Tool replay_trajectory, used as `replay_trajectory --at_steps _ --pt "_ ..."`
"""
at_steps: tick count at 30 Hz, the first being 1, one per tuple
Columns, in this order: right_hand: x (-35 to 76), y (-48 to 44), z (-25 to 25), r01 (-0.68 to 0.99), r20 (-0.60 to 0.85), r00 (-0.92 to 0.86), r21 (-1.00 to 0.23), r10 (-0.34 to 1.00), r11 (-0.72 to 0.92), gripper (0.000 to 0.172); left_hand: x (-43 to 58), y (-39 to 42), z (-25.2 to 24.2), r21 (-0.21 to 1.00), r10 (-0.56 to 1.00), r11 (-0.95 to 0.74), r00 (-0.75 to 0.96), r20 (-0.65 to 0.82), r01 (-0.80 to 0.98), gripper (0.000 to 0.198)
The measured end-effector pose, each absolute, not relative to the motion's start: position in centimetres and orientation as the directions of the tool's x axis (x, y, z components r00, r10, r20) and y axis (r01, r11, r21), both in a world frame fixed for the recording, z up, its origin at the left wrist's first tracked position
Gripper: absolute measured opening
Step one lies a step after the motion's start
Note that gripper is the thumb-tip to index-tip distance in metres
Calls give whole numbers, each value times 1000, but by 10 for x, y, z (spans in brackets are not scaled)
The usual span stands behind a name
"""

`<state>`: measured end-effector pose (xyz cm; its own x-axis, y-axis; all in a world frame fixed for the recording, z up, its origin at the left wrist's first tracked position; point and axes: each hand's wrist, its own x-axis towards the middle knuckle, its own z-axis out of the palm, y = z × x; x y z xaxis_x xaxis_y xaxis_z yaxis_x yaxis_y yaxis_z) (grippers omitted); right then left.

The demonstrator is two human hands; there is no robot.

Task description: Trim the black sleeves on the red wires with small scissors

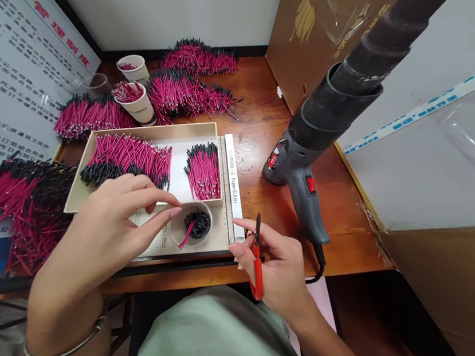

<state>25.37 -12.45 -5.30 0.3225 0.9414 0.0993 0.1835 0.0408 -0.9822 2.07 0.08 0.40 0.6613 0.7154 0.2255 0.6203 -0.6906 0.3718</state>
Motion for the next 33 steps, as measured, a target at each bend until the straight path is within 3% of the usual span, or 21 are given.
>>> replay_trajectory --at_steps 7,13,21,26,33 --pt "246 -117 -58 200 160 289 -974 944 104 11 45 0 13 167 630 -776 761 156 608 33" --pt "249 -120 -56 224 145 298 -971 944 79 15 58 -1 15 3 618 -786 786 33 618 29" --pt "252 -121 -56 230 146 321 -970 936 73 12 65 0 8 -102 576 -812 817 20 575 36" --pt "253 -121 -54 223 146 315 -972 938 76 9 62 1 7 -50 581 -812 814 30 581 37" --pt "251 -120 -54 214 156 310 -973 938 91 7 46 6 16 337 605 -757 796 38 559 34"
